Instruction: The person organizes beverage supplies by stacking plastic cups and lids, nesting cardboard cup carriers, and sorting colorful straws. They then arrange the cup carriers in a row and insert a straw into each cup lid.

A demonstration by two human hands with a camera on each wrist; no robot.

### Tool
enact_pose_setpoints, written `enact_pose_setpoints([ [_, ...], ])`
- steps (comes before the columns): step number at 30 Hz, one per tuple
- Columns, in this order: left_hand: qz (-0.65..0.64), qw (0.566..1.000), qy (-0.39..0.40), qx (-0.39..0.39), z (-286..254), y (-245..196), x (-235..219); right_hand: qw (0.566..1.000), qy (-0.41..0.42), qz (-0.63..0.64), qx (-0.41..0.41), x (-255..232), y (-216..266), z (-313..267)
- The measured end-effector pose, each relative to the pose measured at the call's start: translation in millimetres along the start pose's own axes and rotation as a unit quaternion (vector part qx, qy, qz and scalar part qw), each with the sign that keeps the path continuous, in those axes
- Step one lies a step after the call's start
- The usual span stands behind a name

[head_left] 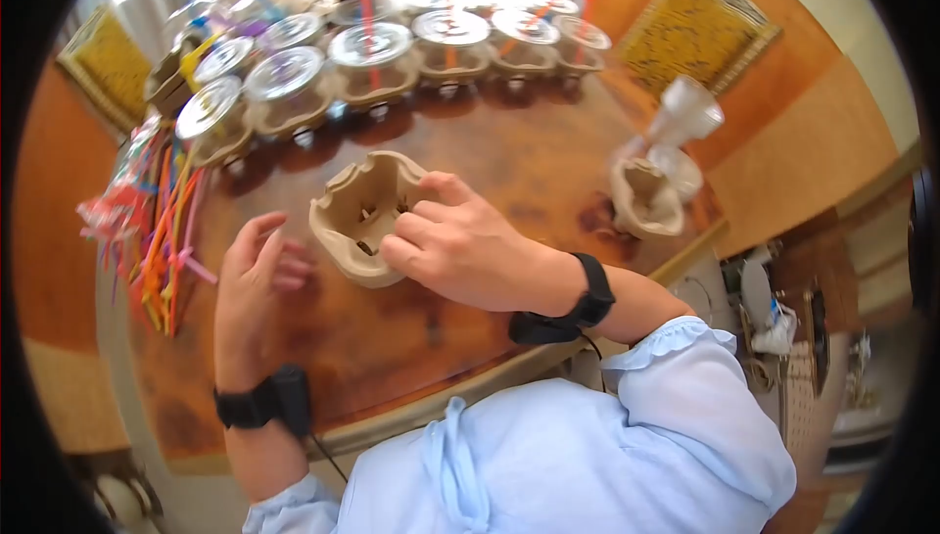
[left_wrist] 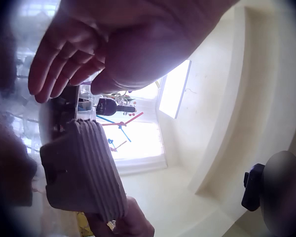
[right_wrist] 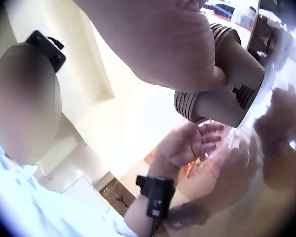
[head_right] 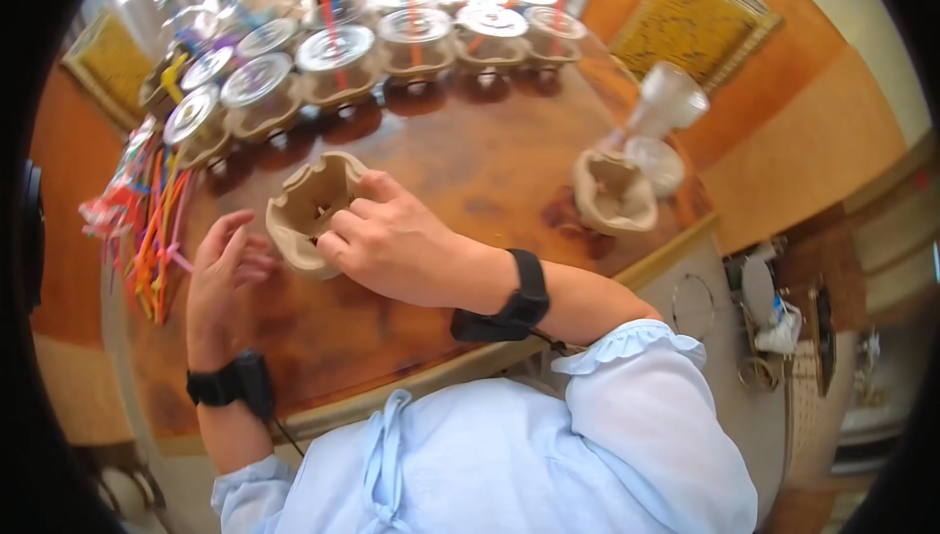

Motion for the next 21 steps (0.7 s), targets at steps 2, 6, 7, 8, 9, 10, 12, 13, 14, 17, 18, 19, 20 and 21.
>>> enact_pose_setpoints([
  [2, 0.02, 1.0, -0.003, 0.018, 1, 0, 0, 0.999, -0.024, -0.007, 0.046, -41, -24, -24],
  [6, 0.0, 0.998, -0.011, 0.057, 2, -3, 2, 0.969, -0.117, -0.131, 0.171, -123, -77, -84],
  [7, 0.001, 0.998, -0.005, 0.062, 3, -1, 2, 0.956, -0.116, -0.166, 0.211, -138, -89, -99],
  [8, 0.003, 0.998, 0.0, 0.067, 5, 0, 2, 0.947, -0.119, -0.181, 0.238, -146, -101, -116],
  [9, 0.005, 0.998, 0.007, 0.062, 6, 4, 3, 0.936, -0.121, -0.197, 0.265, -151, -112, -131],
  [10, 0.007, 0.998, 0.012, 0.059, 7, 6, 4, 0.929, -0.108, -0.205, 0.288, -152, -120, -144],
  [12, 0.014, 0.998, 0.019, 0.056, 9, 9, 4, 0.915, -0.084, -0.217, 0.331, -146, -135, -164],
  [13, 0.019, 0.998, 0.023, 0.056, 9, 9, 4, 0.913, -0.063, -0.219, 0.339, -139, -140, -172],
  [14, 0.023, 0.998, 0.026, 0.056, 9, 8, 4, 0.91, -0.042, -0.221, 0.347, -131, -145, -180],
  [17, 0.03, 0.997, 0.037, 0.064, 10, 11, 2, 0.92, -0.002, -0.172, 0.352, -111, -150, -191],
  [18, 0.034, 0.996, 0.039, 0.066, 9, 10, 2, 0.926, 0.007, -0.145, 0.349, -105, -150, -192],
  [19, 0.039, 0.996, 0.039, 0.069, 9, 8, 2, 0.924, 0.01, -0.143, 0.354, -102, -150, -194],
  [20, 0.043, 0.996, 0.038, 0.072, 9, 7, 2, 0.923, 0.013, -0.141, 0.357, -98, -151, -195],
  [21, 0.036, 0.996, 0.031, 0.072, 7, 5, 3, 0.924, 0.016, -0.138, 0.357, -94, -151, -193],
])
Point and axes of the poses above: each hand's wrist, its own z-axis towards the middle knuckle, its own x-axis out of the palm, y = z × x, the point moved 8 cm from there along z, towards the middle knuckle, and after that the axes turned 13 degrees about x, right-handed, at the moved point
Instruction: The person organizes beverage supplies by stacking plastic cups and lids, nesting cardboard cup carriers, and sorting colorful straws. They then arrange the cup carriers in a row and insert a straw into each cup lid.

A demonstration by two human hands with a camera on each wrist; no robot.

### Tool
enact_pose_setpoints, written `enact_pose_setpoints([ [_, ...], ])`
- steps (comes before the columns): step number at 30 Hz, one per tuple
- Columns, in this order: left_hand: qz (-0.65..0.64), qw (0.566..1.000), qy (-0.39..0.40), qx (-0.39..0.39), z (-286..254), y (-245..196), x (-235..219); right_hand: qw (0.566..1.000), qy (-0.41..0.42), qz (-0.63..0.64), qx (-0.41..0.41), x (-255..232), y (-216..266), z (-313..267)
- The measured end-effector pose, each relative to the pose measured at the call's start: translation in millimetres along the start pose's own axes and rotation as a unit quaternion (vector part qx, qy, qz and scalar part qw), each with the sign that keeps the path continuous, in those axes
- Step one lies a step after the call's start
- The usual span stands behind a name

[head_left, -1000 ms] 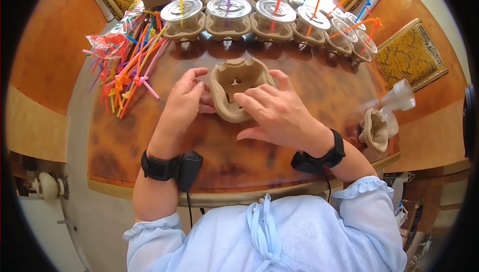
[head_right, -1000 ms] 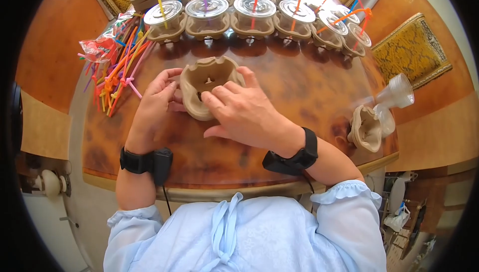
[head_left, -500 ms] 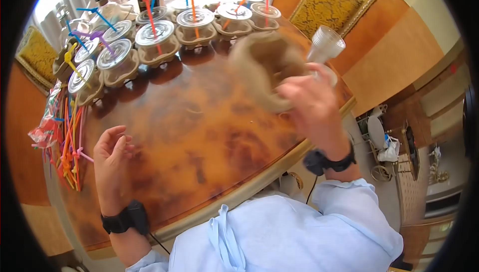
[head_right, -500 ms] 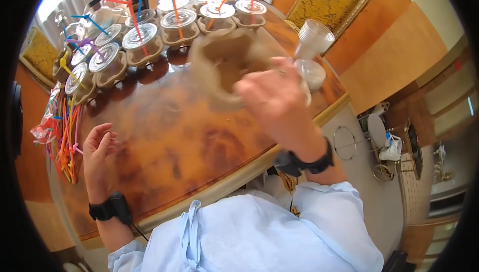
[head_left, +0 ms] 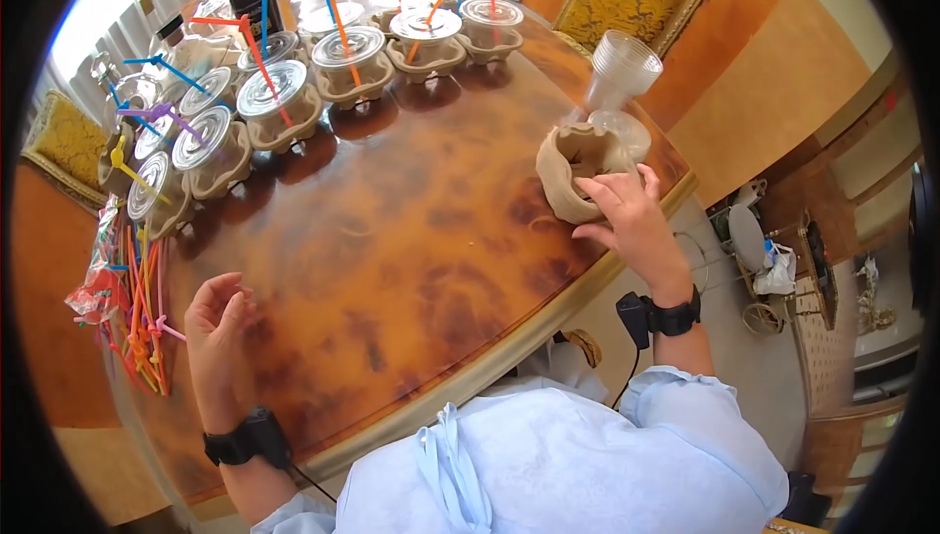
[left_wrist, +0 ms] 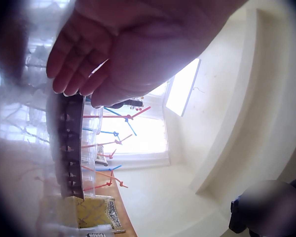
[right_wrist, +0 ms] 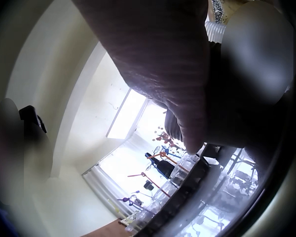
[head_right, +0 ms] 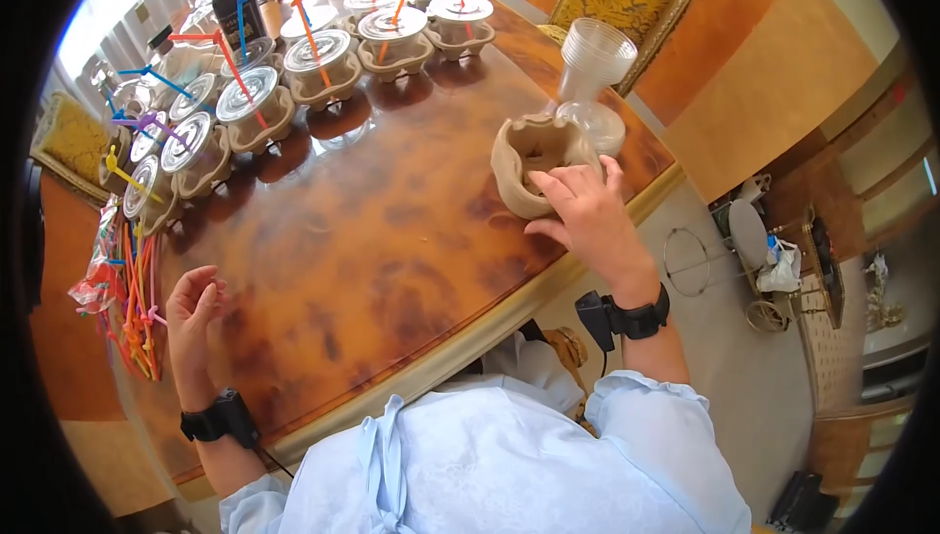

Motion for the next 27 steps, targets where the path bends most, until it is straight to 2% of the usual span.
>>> enact_pose_setpoints([
  [4, -0.011, 0.999, -0.036, -0.002, -5, -11, 7, 0.998, 0.059, -0.022, -0.013, 9, -6, 5],
  [6, -0.03, 0.998, -0.049, -0.012, -8, -18, 8, 0.998, 0.055, -0.015, -0.022, -9, 5, 10],
  [10, -0.012, 1.0, -0.016, 0.0, -4, -5, 2, 0.996, 0.026, 0.068, -0.053, -53, 50, 32],
  [12, 0.01, 1.0, 0.018, 0.01, -1, 2, -2, 0.987, 0.026, 0.112, -0.114, -62, 83, 43],
  [15, -0.016, 1.0, 0.012, 0.006, -2, -3, -1, 0.961, 0.057, 0.185, -0.198, -52, 143, 62],
  [17, -0.105, 0.994, -0.032, -0.011, 2, 2, -6, 0.936, 0.087, 0.236, -0.247, -26, 180, 78],
  [19, -0.219, 0.971, -0.096, -0.006, 11, 19, -18, 0.919, 0.114, 0.289, -0.243, 14, 202, 103],
  [20, -0.282, 0.952, -0.117, -0.029, 14, 29, -23, 0.91, 0.128, 0.314, -0.239, 36, 211, 115],
  [23, -0.347, 0.921, -0.171, -0.052, 31, 28, -35, 0.927, 0.118, 0.321, -0.152, 90, 215, 151],
  [26, -0.383, 0.885, -0.242, -0.108, 60, 59, -64, 0.945, 0.101, 0.308, -0.05, 119, 210, 177],
  [27, -0.395, 0.871, -0.266, -0.12, 70, 71, -71, 0.948, 0.111, 0.297, -0.04, 129, 210, 183],
])
Point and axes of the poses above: each hand's wrist, its own z-axis towards the middle knuckle, its own x-axis out of the palm, y = z × x, the point moved 8 cm from there along z, towards the middle knuckle, and after that the axes turned 13 degrees about x, right-handed, at the moved point
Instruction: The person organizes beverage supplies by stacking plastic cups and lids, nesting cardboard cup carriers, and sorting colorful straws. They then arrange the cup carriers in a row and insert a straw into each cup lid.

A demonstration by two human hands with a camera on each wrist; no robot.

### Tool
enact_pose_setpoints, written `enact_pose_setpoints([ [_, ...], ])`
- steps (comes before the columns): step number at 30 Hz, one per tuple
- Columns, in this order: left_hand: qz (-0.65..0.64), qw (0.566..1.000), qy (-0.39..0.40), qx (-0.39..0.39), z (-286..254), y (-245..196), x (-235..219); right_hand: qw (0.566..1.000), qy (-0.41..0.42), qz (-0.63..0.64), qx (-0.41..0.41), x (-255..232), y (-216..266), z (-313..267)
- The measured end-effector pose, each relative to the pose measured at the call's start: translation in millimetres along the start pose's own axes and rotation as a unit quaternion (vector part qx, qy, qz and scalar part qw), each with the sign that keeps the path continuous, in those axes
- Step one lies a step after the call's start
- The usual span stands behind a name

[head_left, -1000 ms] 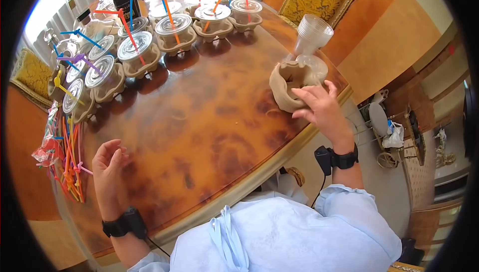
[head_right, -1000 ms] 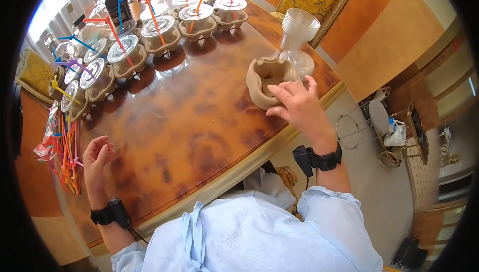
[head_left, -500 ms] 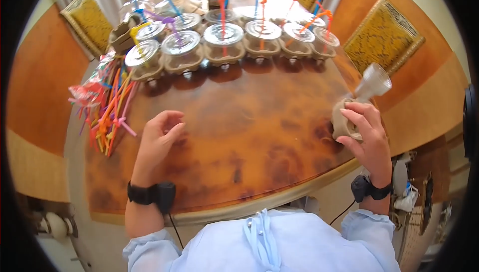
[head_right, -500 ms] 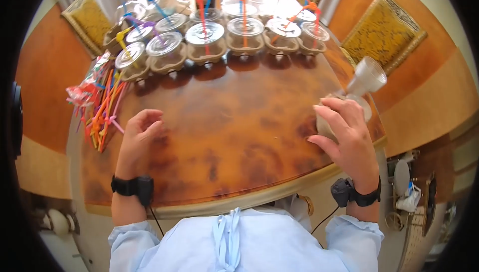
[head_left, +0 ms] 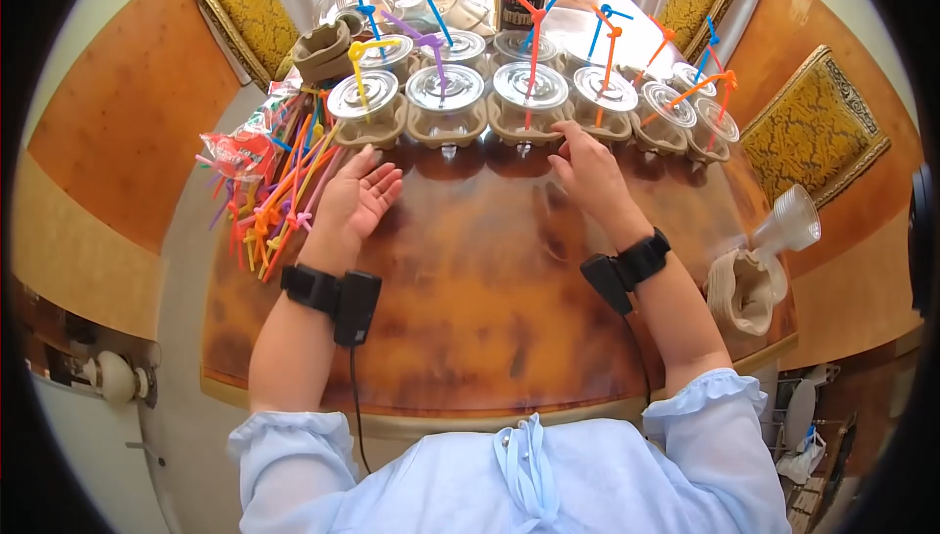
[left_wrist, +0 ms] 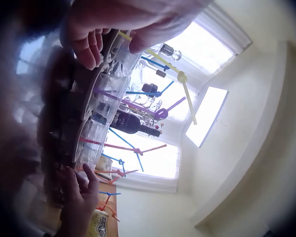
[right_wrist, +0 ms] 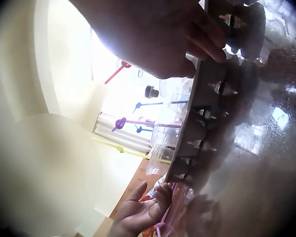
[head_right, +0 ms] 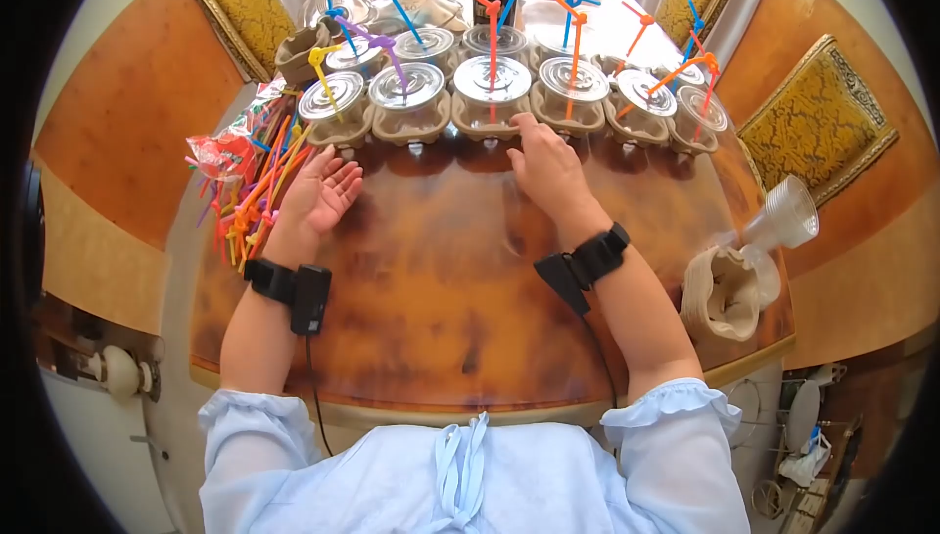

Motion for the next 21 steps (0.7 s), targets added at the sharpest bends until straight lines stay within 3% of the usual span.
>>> enact_pose_setpoints([
  [1, 0.005, 0.999, -0.051, -0.007, 11, 1, -5, 1.0, 0.006, -0.01, 0.013, 6, -4, 7],
  [2, 0.015, 0.999, -0.048, -0.008, 20, 1, -6, 0.999, 0.011, -0.019, 0.025, 11, -10, 15],
  [3, 0.025, 0.999, -0.045, -0.008, 29, 0, -7, 0.999, -0.026, -0.031, -0.02, 14, -10, 17],
  [11, 0.112, 0.991, -0.07, 0.03, 53, -3, -12, 0.998, -0.028, -0.04, -0.031, 26, -22, 39],
  [21, 0.082, 0.994, -0.015, 0.069, -28, -9, -28, 0.995, 0.005, -0.03, -0.1, 14, -2, -21],
])
Point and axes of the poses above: each hand's wrist, its own z-axis towards the middle knuckle, its own x-axis out of the palm, y = z × x, the point moved 8 cm from there along z, towards the middle knuckle, and after that the axes turned 13 degrees about x, right-handed, at the moved point
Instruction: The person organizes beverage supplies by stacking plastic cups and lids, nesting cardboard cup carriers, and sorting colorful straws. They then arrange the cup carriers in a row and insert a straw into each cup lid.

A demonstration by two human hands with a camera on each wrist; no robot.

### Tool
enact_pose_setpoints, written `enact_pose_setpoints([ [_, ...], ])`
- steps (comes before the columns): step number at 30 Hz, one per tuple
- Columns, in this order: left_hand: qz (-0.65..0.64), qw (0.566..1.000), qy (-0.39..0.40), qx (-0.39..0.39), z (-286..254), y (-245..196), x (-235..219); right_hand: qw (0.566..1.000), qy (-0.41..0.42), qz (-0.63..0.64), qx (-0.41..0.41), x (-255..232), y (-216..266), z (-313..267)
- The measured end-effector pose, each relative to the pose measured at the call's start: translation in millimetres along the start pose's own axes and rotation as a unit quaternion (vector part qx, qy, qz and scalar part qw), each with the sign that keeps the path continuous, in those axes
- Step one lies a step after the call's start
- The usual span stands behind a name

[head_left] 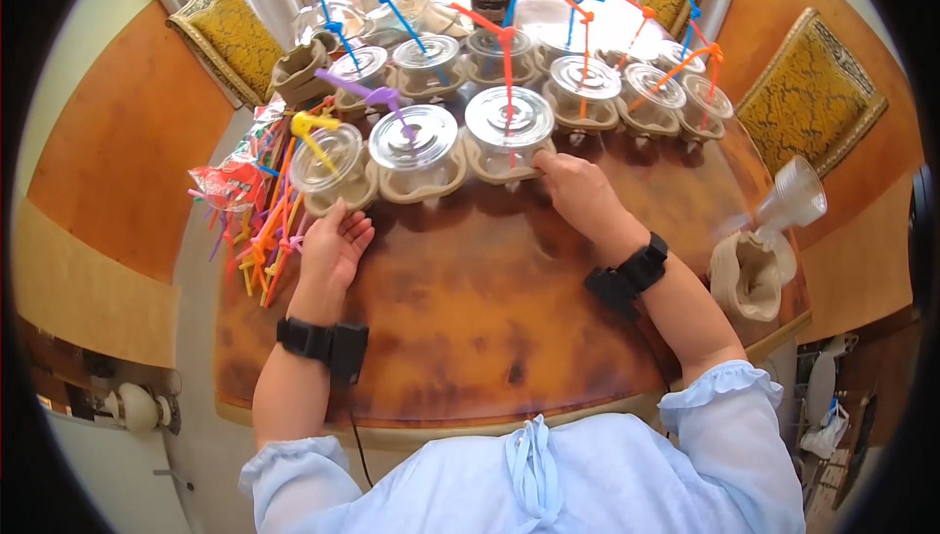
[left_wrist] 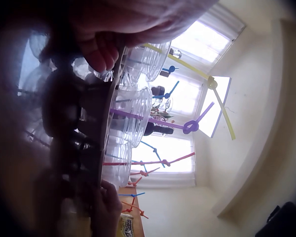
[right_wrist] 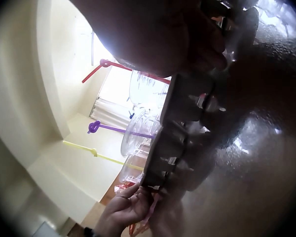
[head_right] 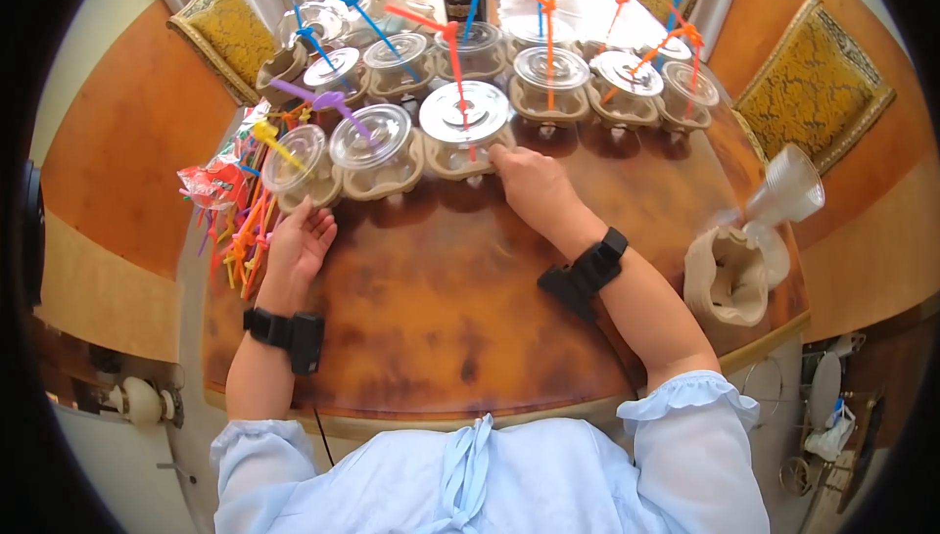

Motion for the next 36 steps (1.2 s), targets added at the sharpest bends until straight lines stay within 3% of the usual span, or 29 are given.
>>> enact_pose_setpoints([
  [5, -0.011, 1.0, 0.005, -0.012, -14, 7, -19, 1.0, -0.004, 0.0, 0.026, -15, 0, -29],
  [8, -0.015, 0.999, 0.028, -0.027, -17, 6, -10, 0.996, -0.044, 0.045, 0.071, -49, -5, -36],
  [11, -0.007, 0.998, 0.052, -0.024, -24, 5, -1, 0.98, -0.146, -0.016, 0.132, -84, -37, -22],
  [17, 0.012, 0.989, 0.144, -0.024, -30, 8, 4, 0.955, -0.057, -0.125, 0.263, -58, -104, 20],
  [20, 0.018, 0.984, 0.173, -0.033, -35, 7, 7, 0.959, -0.028, -0.103, 0.264, -41, -119, 31],
  [24, 0.024, 0.983, 0.178, -0.036, -38, 6, 11, 0.968, -0.053, -0.076, 0.234, -41, -128, 31],
  [29, 0.031, 0.98, 0.191, -0.043, -44, 4, 19, 0.974, -0.083, -0.07, 0.2, -52, -111, -7],
  [36, 0.055, 0.973, 0.221, -0.045, -49, 6, 24, 0.974, -0.05, -0.06, 0.213, -63, -80, -60],
])
Point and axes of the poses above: each hand's wrist, its own z-axis towards the middle knuckle, its own x-axis out of the palm, y = z × x, the point moved 8 cm from there along z, towards the middle knuckle, and after that the axes turned 13 degrees about x, right-handed, at the moved point
